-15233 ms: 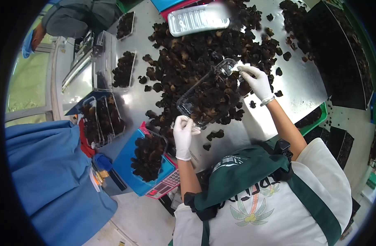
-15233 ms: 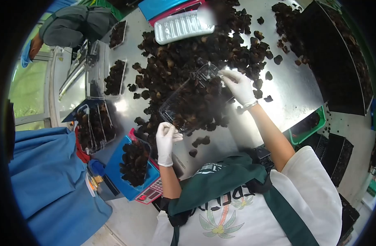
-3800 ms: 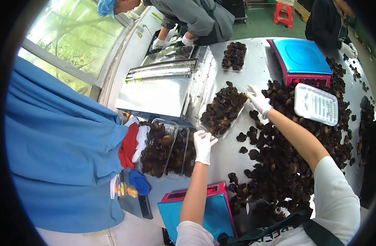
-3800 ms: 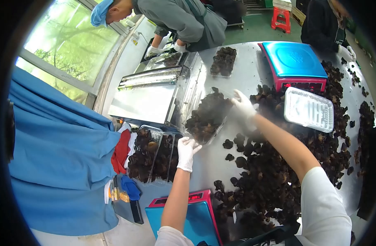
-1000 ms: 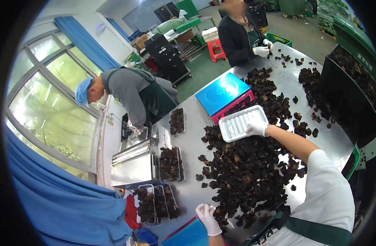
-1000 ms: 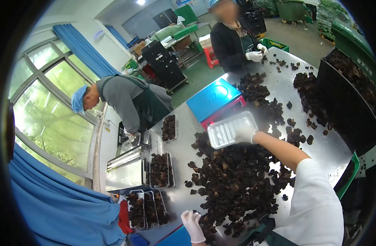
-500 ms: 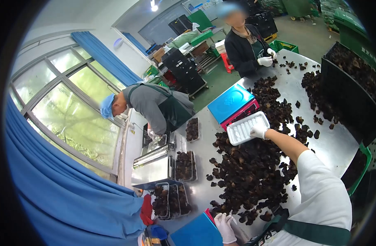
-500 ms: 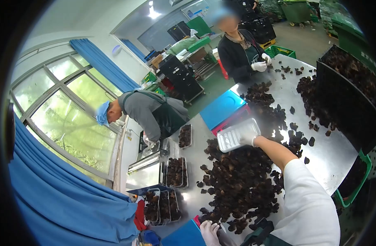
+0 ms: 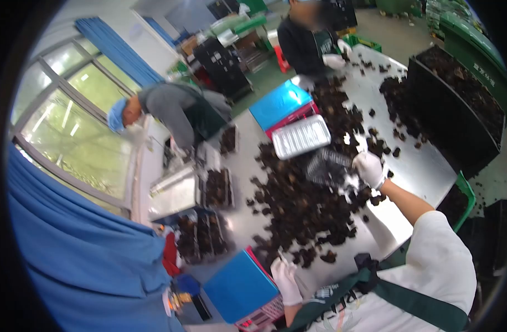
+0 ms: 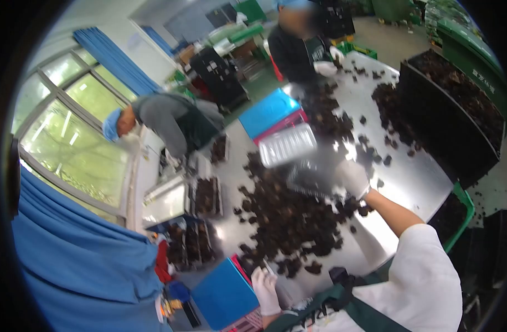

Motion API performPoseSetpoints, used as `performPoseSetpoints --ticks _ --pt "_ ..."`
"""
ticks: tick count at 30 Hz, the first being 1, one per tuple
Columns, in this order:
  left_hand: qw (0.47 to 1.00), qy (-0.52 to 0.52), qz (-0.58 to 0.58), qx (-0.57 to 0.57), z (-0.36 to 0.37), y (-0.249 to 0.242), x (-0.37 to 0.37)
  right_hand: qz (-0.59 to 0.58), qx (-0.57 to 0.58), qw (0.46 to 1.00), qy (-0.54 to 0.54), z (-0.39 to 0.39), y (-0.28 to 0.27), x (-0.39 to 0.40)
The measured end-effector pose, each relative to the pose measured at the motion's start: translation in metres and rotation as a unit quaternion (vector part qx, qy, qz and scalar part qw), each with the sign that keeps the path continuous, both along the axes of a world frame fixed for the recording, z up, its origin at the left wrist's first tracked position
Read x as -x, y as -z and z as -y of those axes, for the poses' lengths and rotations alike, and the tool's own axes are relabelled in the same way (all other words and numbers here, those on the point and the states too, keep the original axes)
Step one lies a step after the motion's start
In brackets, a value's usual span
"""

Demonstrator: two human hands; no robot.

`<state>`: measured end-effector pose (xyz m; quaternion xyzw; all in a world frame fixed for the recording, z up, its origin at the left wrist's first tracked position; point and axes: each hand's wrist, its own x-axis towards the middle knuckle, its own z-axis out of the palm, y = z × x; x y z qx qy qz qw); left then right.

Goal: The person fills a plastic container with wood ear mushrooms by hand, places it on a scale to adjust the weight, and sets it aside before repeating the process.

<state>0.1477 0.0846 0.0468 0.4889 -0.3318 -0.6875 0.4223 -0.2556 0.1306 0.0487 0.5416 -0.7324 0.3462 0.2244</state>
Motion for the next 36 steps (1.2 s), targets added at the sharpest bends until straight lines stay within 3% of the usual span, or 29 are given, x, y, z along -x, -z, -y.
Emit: performPoseSetpoints --ticks 1,2,3,9,10,13,14,15,16,17,19,23,27,30,31,33,34,35,36 --pt "1.000 0.019 -0.009 0.000 -0.002 -0.002 0.004 -0.005 0.027 1.000 0.004 -0.013 0.005 0.002" --pt "0.999 0.041 -0.033 0.009 -0.002 0.006 0.003 0.026 -0.137 0.989 0.048 -0.029 0.013 0.013" --pt "0.998 0.055 -0.031 0.020 -0.007 -0.006 0.012 0.018 -0.014 1.000 0.000 -0.039 0.018 0.014" --pt "0.995 0.085 0.049 -0.026 -0.021 0.018 0.018 0.145 0.053 0.988 -0.006 -0.050 -0.006 -0.029" --pt "0.990 0.127 0.050 -0.015 -0.023 0.015 0.025 0.174 0.030 0.984 0.015 -0.047 -0.013 -0.042" --pt "0.964 0.254 0.007 0.075 -0.025 -0.005 0.069 0.263 0.064 0.959 -0.083 -0.028 -0.015 -0.090" --pt "0.952 0.263 0.051 0.145 -0.024 -0.008 0.084 0.369 0.043 0.922 -0.107 -0.023 -0.023 -0.115" --pt "0.945 0.242 0.072 0.208 -0.019 -0.010 0.095 0.390 0.018 0.911 -0.132 -0.018 -0.031 -0.134" --pt "0.932 0.217 0.096 0.273 -0.011 -0.014 0.102 0.488 -0.001 0.862 -0.133 -0.013 -0.038 -0.153" --pt "0.914 0.191 0.121 0.338 -0.003 -0.018 0.106 0.618 -0.019 0.769 -0.165 -0.011 -0.053 -0.166" --pt "0.954 0.165 0.000 0.252 0.007 -0.028 0.108 0.633 -0.062 0.745 -0.202 -0.006 -0.055 -0.178" --pt "0.966 0.202 -0.013 0.160 0.015 -0.032 0.102 0.695 -0.070 0.656 -0.286 -0.006 -0.039 -0.181" --pt "0.971 0.178 -0.014 0.157 0.011 -0.015 0.102 0.721 -0.108 0.633 -0.261 -0.010 -0.039 -0.178" --pt "0.981 0.138 -0.050 0.125 0.015 0.007 0.117 0.572 -0.114 0.771 -0.254 -0.007 -0.033 -0.172" --pt "0.975 0.173 -0.052 0.131 0.018 0.003 0.123 0.438 -0.107 0.854 -0.259 -0.001 -0.025 -0.156" --pt "0.925 0.225 -0.003 0.306 0.037 0.025 0.133 0.253 -0.089 0.942 -0.203 0.013 -0.030 -0.132" --pt "0.938 0.245 0.027 0.244 0.037 0.021 0.130 0.190 -0.076 0.957 -0.205 0.023 -0.026 -0.119" --pt "0.916 0.259 0.113 0.285 0.042 0.022 0.127 0.125 -0.062 0.969 -0.204 0.033 -0.020 -0.103" --pt "0.885 0.272 0.197 0.322 0.047 0.026 0.121 0.132 -0.123 0.964 -0.195 0.042 0.001 -0.087"
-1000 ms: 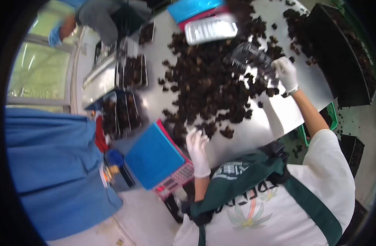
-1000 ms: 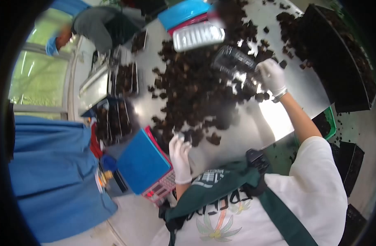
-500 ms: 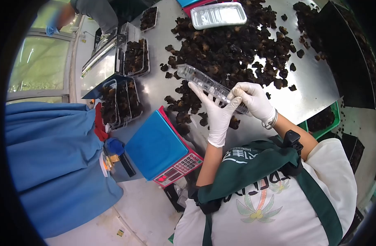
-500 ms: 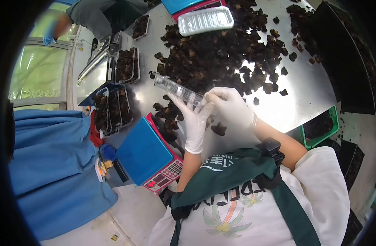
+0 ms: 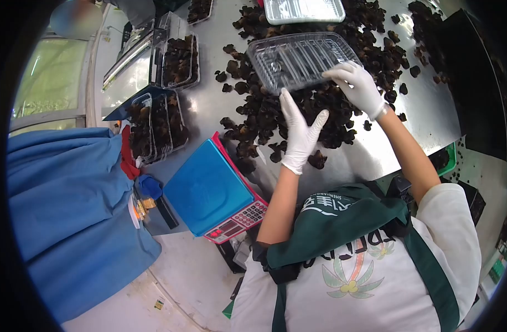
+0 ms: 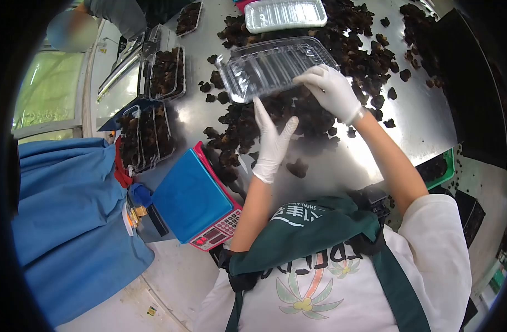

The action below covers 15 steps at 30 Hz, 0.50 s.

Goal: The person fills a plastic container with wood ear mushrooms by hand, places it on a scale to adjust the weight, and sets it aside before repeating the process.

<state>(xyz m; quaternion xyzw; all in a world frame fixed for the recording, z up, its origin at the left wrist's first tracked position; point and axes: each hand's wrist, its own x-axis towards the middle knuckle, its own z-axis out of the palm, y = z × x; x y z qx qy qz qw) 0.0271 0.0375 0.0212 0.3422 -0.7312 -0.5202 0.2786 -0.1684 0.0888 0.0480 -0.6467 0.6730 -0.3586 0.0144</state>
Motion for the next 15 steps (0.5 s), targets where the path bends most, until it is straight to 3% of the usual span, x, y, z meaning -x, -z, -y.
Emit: performPoseSetpoints --ticks 3,4,5,8,9,11,15 --pt "0.978 -0.039 0.145 0.148 0.021 0.032 -0.023 -0.146 0.032 0.985 0.083 0.020 0.045 0.024" --pt "0.972 -0.052 0.175 0.151 0.030 0.042 -0.030 -0.139 -0.010 0.978 0.154 0.020 0.049 0.018" --pt "0.964 -0.066 0.205 0.154 0.038 0.043 -0.036 -0.099 0.024 0.981 0.162 0.019 0.056 0.017" --pt "0.922 -0.049 0.350 0.158 0.060 0.045 -0.046 0.027 -0.041 0.993 0.105 -0.010 0.074 0.002" --pt "0.906 -0.042 0.386 0.167 0.070 0.051 -0.048 -0.009 -0.084 0.996 0.042 -0.025 0.081 0.004" --pt "0.891 -0.026 0.428 0.147 0.087 0.052 -0.045 -0.077 -0.118 0.990 0.030 -0.044 0.082 0.008" --pt "0.880 0.019 0.430 0.201 0.096 0.058 -0.024 -0.095 -0.199 0.942 0.254 -0.046 0.106 0.024"
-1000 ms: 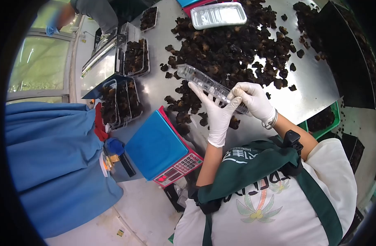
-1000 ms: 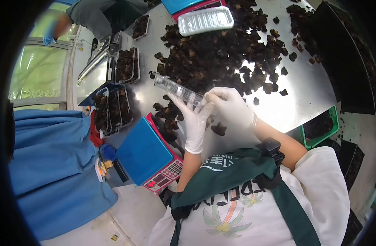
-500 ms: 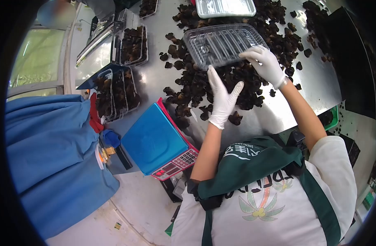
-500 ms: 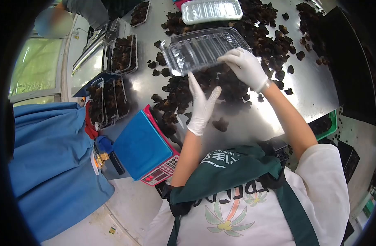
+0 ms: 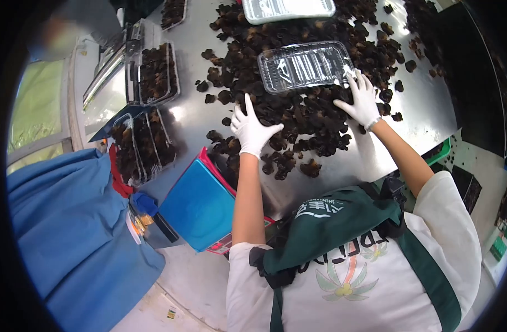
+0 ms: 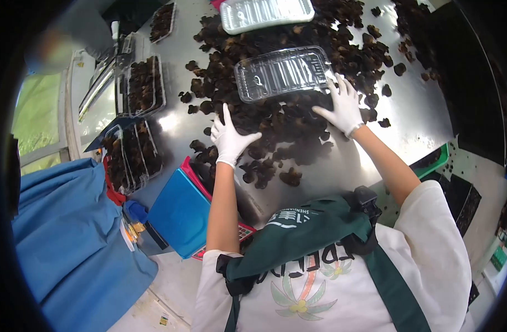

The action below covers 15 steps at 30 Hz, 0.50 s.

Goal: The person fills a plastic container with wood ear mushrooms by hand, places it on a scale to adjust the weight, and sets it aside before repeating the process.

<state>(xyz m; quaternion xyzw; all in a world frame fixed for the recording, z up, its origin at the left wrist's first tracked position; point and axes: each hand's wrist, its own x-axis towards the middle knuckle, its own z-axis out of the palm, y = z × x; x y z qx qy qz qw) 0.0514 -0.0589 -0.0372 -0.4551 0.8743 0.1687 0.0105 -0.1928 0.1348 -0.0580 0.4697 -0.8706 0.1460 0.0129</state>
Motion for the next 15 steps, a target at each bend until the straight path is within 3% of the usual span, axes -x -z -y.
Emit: performPoseSetpoints --ticks 2,5,7,8,10,12,14,15 --pt "0.999 -0.018 0.004 -0.036 -0.011 0.001 0.022 -0.029 -0.084 0.996 0.008 0.022 -0.004 -0.016" --pt "0.981 0.001 -0.145 -0.133 -0.033 -0.003 0.046 0.130 0.002 0.991 0.043 0.063 0.006 -0.048" --pt "0.922 -0.018 -0.324 -0.210 -0.044 0.003 0.057 0.277 0.093 0.955 0.048 0.085 -0.006 -0.073" --pt "0.919 -0.052 -0.323 -0.218 -0.047 0.001 0.061 0.317 0.123 0.939 0.050 0.090 -0.011 -0.081" --pt "0.746 -0.092 -0.501 -0.428 -0.050 0.005 0.061 0.447 0.177 0.876 0.040 0.093 -0.010 -0.083" --pt "0.706 -0.116 -0.532 -0.452 -0.062 0.002 0.057 0.543 0.249 0.802 0.025 0.089 0.001 -0.088" --pt "0.692 -0.120 -0.546 -0.457 -0.074 -0.005 0.050 0.597 0.257 0.759 0.041 0.075 -0.031 -0.096" --pt "0.714 -0.099 -0.549 -0.423 -0.081 -0.016 0.048 0.587 0.273 0.762 0.029 0.068 -0.040 -0.101"
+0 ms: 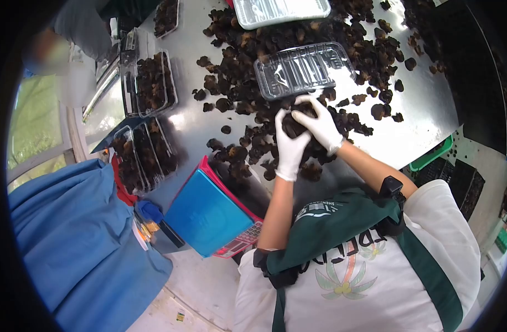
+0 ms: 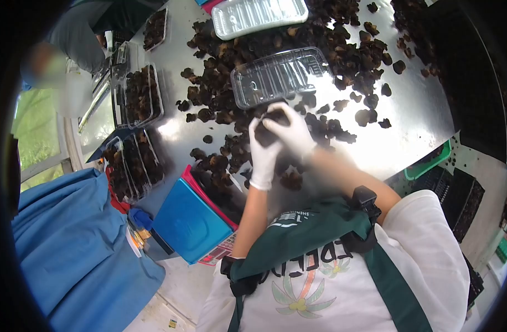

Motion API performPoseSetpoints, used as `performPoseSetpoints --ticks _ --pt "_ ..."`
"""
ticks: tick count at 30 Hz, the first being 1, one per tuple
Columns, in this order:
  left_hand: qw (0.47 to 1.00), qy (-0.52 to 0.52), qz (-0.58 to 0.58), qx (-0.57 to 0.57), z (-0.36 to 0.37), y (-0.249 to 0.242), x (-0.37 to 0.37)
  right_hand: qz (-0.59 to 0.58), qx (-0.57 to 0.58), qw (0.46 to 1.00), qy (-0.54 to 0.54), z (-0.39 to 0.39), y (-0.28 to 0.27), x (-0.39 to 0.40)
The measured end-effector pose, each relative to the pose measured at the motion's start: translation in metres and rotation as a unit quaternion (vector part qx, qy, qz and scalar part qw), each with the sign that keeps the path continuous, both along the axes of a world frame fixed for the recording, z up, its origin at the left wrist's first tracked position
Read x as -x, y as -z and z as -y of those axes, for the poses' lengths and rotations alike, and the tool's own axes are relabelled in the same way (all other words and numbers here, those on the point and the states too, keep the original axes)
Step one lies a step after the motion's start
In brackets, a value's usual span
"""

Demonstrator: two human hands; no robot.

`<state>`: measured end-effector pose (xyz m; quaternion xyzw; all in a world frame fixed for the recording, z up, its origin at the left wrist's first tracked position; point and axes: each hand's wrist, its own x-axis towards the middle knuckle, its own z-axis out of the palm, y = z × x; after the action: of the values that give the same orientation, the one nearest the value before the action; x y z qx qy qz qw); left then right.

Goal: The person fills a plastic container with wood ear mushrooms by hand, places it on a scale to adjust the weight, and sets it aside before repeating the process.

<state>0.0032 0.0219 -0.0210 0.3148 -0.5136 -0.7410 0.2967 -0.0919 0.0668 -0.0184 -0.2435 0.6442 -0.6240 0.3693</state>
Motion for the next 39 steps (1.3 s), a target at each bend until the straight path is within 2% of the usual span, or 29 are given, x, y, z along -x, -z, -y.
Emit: performPoseSetpoints --ticks 1,3,5,6,7,9,10,13,14,15,17,18,19,21,22,23,25,26,33,35,37,39 --pt "0.999 -0.003 0.004 0.047 -0.007 -0.011 -0.001 -0.014 0.019 1.000 0.003 -0.005 -0.007 -0.004" --pt "0.998 -0.014 0.018 0.050 -0.016 -0.019 -0.003 0.063 0.037 0.996 0.040 -0.012 -0.019 -0.011" --pt "0.998 -0.024 0.021 0.056 -0.017 -0.034 0.004 0.051 0.029 0.996 0.065 -0.011 -0.036 -0.007" --pt "0.999 -0.011 0.003 0.052 -0.012 -0.036 0.009 0.086 0.067 0.991 0.081 -0.008 -0.040 -0.002" --pt "0.999 0.003 -0.015 0.048 -0.004 -0.037 0.017 -0.001 0.066 0.994 0.090 -0.003 -0.041 0.008" --pt "0.996 0.057 -0.021 0.066 0.019 -0.039 0.037 0.044 0.100 0.987 0.120 0.007 -0.055 0.028" --pt "0.988 0.071 0.018 0.135 0.033 -0.040 0.047 0.036 0.096 0.987 0.122 0.012 -0.056 0.041" --pt "0.935 0.094 0.168 0.298 0.066 -0.049 0.069 -0.042 0.071 0.992 0.099 0.026 -0.020 0.090" --pt "0.917 0.116 0.200 0.325 0.074 -0.043 0.071 -0.055 0.015 0.997 0.050 0.021 -0.016 0.107" --pt "0.896 0.137 0.233 0.353 0.082 -0.037 0.068 -0.181 -0.057 0.980 0.063 0.017 -0.002 0.125" --pt "0.890 0.112 0.207 0.391 0.092 -0.035 0.051 -0.254 0.018 0.959 0.122 0.005 0.004 0.157" --pt "0.894 0.068 0.223 0.382 0.094 -0.031 0.043 -0.143 -0.035 0.981 0.129 -0.005 0.005 0.170" --pt "0.898 0.025 0.242 0.366 0.094 -0.022 0.035 -0.232 -0.062 0.957 0.163 -0.015 0.023 0.184" --pt "0.946 -0.036 0.261 0.189 0.097 0.013 0.017 -0.210 -0.138 0.954 0.164 -0.027 0.048 0.199" --pt "0.954 -0.059 0.251 0.153 0.093 0.019 0.017 -0.184 -0.194 0.957 0.116 -0.030 0.044 0.199" --pt "0.960 -0.033 0.253 0.115 0.089 0.025 0.019 -0.210 -0.210 0.953 0.054 -0.032 0.055 0.202" --pt "0.965 0.016 0.258 0.047 0.087 0.027 0.023 -0.290 -0.181 0.939 0.019 -0.026 0.065 0.194" --pt "0.964 -0.005 0.258 0.062 0.083 0.021 0.029 -0.215 -0.200 0.955 0.025 -0.021 0.046 0.183" --pt "0.980 -0.042 0.192 0.014 0.076 -0.017 0.004 -0.139 -0.123 0.980 0.076 -0.035 0.001 0.160" --pt "0.981 -0.075 0.179 0.011 0.070 -0.022 -0.011 -0.071 -0.117 0.989 0.058 -0.032 -0.008 0.140" --pt "0.980 -0.067 0.182 0.048 0.070 -0.031 -0.043 -0.151 -0.091 0.984 0.028 -0.028 0.000 0.126" --pt "0.979 -0.121 0.159 0.039 0.062 -0.042 -0.081 -0.107 -0.090 0.990 -0.004 -0.022 -0.022 0.096"
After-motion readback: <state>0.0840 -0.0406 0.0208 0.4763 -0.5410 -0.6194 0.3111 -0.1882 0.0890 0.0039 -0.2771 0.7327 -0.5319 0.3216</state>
